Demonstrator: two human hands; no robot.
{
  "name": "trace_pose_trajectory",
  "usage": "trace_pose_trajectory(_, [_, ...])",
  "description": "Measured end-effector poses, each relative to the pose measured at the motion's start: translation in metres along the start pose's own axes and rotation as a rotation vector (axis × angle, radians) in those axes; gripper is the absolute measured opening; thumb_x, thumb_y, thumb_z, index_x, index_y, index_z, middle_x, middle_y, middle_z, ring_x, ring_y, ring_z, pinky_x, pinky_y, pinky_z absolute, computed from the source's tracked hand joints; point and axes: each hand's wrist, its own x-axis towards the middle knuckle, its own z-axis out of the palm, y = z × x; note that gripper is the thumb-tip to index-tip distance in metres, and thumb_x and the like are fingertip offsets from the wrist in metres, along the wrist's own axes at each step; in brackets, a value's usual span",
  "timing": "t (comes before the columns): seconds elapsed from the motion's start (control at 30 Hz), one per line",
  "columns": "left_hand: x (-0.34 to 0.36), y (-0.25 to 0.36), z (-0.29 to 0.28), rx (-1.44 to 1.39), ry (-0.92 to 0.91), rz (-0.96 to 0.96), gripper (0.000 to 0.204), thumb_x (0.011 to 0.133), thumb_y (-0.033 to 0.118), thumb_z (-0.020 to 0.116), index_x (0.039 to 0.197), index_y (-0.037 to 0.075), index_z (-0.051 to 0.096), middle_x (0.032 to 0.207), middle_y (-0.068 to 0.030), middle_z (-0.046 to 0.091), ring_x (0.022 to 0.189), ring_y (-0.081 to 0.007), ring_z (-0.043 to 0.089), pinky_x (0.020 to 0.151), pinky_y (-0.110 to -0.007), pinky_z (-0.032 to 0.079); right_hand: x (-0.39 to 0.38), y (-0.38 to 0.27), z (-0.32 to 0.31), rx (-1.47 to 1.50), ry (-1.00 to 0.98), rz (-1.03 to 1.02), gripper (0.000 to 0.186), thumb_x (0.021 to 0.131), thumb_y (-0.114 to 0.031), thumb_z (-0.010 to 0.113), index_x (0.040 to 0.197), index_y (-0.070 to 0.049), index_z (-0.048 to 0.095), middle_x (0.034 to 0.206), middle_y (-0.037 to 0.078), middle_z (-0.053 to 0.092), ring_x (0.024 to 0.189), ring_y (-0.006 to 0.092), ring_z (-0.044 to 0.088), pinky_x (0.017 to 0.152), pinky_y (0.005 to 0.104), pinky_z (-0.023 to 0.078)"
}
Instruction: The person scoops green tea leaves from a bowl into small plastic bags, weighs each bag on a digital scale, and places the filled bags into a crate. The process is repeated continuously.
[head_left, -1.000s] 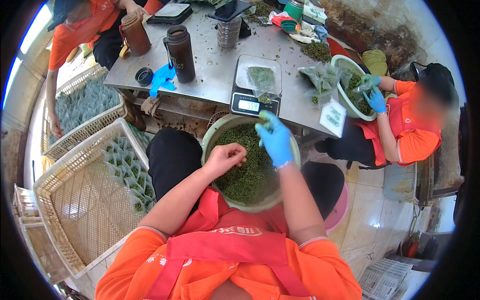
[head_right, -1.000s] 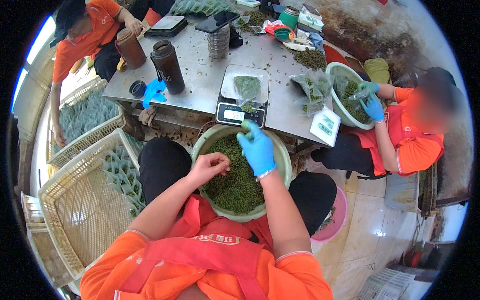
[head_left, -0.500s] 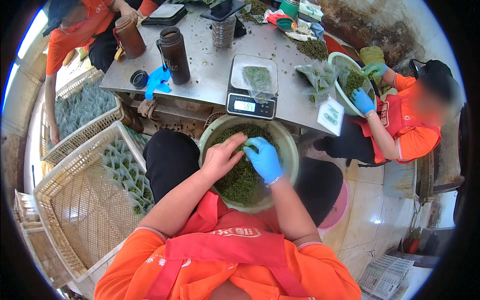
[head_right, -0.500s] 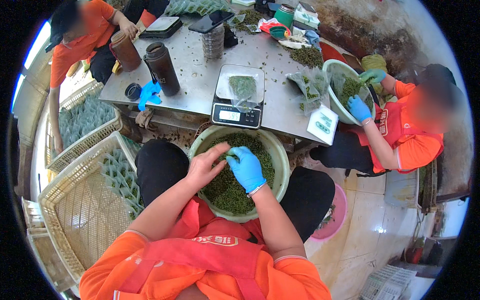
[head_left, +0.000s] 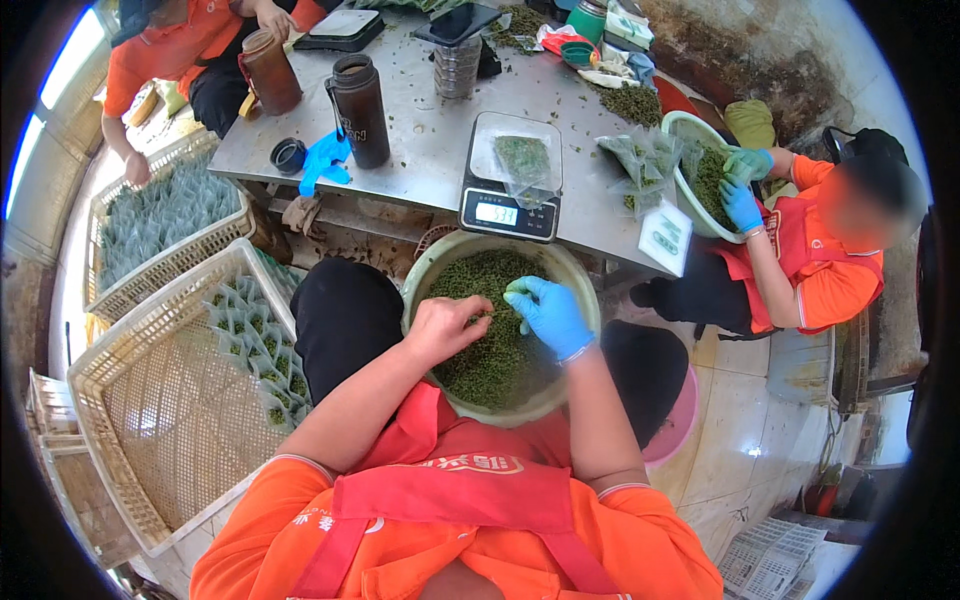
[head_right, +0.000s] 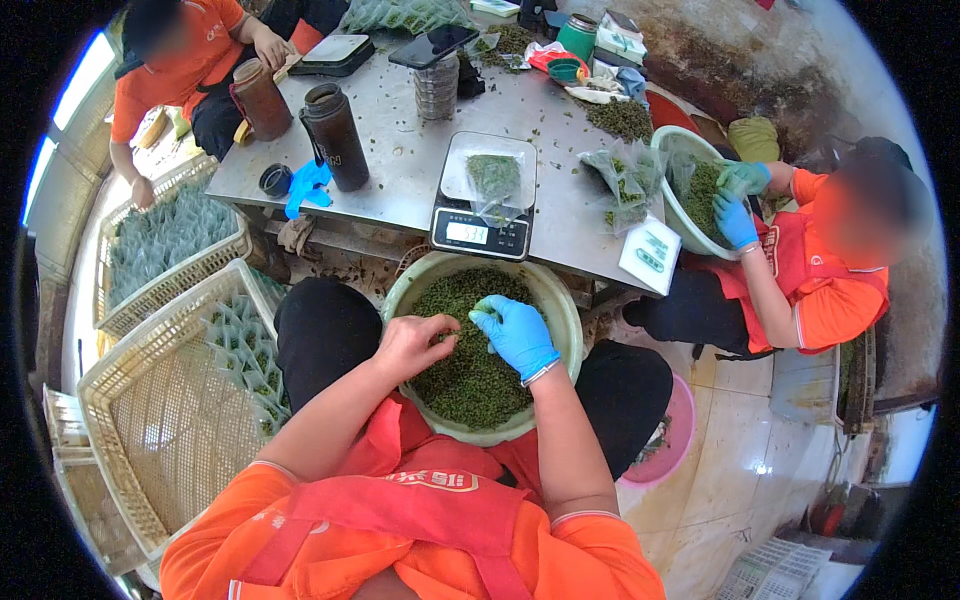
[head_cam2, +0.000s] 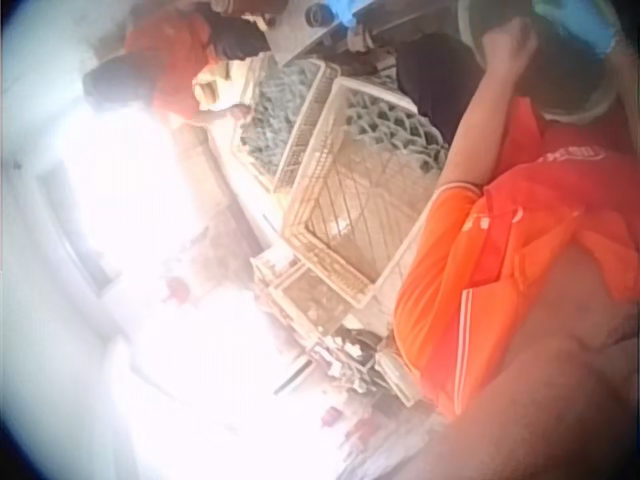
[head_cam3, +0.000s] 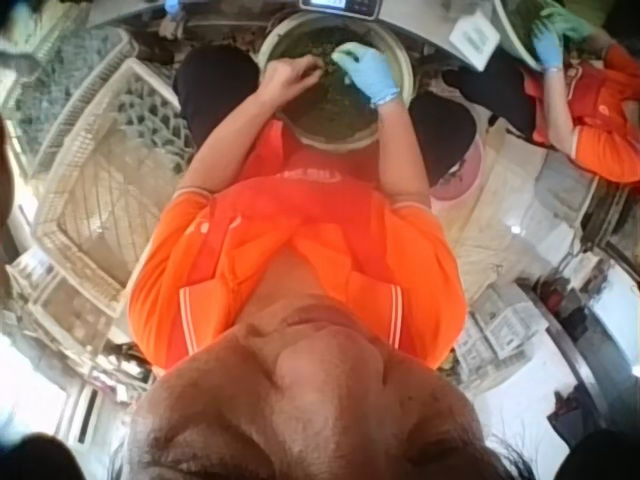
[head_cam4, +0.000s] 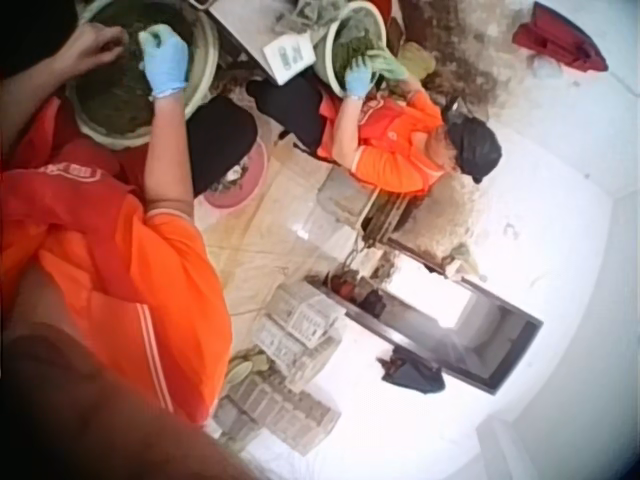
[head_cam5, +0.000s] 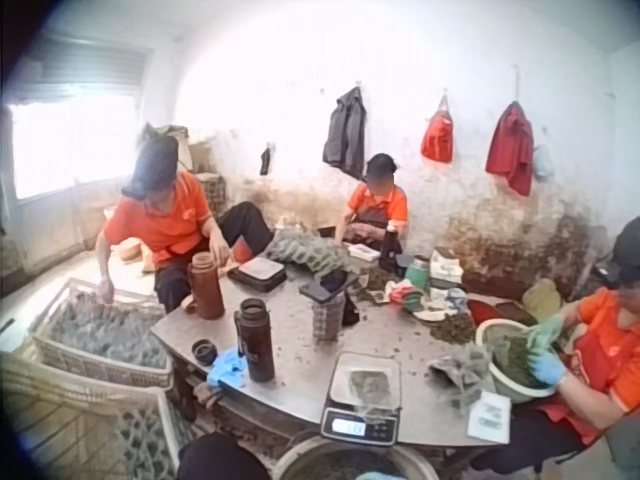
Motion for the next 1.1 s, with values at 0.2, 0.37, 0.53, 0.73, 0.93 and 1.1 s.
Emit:
trace_pose_trajectory(0.2, [0.001,0.006,0.007,-0.130,-0.008,0.072,0.024,0.078,0.019,0.065,0.101,0.012,0.062,0.075,-0.0097,0.065,0.065,-0.0260,0.063,0.059,-0.036,0.051,0.039,-0.020,-0.008,-0.190,0.355,-0.194,0.032,0.084,-0.015,0.063,0.115,-0.006,0.059,0.070,0.003,0.060,0.050,0.0087,0.053,0.048,0.0250,0.044])
trace_pose_trajectory(0.37, [0.004,0.002,0.001,-0.067,-0.005,0.090,0.029,0.080,0.018,0.064,0.107,0.011,0.060,0.081,-0.0091,0.066,0.065,-0.0225,0.064,0.060,-0.033,0.051,0.080,-0.012,-0.008,-0.428,0.507,-0.274,0.026,0.082,-0.014,0.062,0.107,-0.009,0.061,0.081,0.011,0.063,0.064,0.0252,0.060,0.059,0.0341,0.048])
trace_pose_trajectory(0.53, [0.004,-0.002,0.003,-0.344,0.068,-0.182,0.032,0.085,0.009,0.061,0.116,0.007,0.054,0.094,-0.0049,0.068,0.063,-0.0099,0.061,0.058,-0.025,0.051,0.038,-0.003,0.011,0.180,0.321,-0.144,0.015,0.083,-0.010,0.060,0.098,-0.006,0.062,0.086,0.013,0.064,0.059,0.0213,0.062,0.057,0.0326,0.050])
trace_pose_trajectory(0.73, [0.004,-0.006,0.011,-0.336,0.061,-0.246,0.030,0.084,0.017,0.063,0.112,0.011,0.057,0.088,-0.0056,0.068,0.064,-0.0134,0.065,0.057,-0.028,0.050,-0.007,-0.003,0.032,-0.099,0.127,-0.318,0.015,0.083,-0.008,0.059,0.098,-0.006,0.060,0.083,0.011,0.063,0.059,0.0181,0.061,0.055,0.0312,0.049])
trace_pose_trajectory(0.93, [0.003,0.002,0.002,-0.350,0.126,-0.293,0.015,0.081,0.019,0.065,0.093,0.010,0.064,0.067,-0.0061,0.065,0.062,-0.0175,0.065,0.055,-0.030,0.050,-0.018,-0.016,0.031,0.036,0.050,-0.180,0.013,0.084,-0.009,0.059,0.096,-0.006,0.060,0.084,0.013,0.063,0.061,0.0233,0.062,0.056,0.0327,0.049])
trace_pose_trajectory(1.1, [0.001,0.001,-0.005,-0.146,0.011,-0.110,0.014,0.079,0.018,0.065,0.088,0.008,0.062,0.068,-0.0065,0.065,0.062,-0.0194,0.065,0.056,-0.030,0.050,-0.017,-0.006,0.032,-0.078,0.202,-0.251,0.013,0.082,-0.010,0.060,0.094,-0.006,0.061,0.088,0.014,0.063,0.074,0.0295,0.063,0.064,0.0352,0.051])
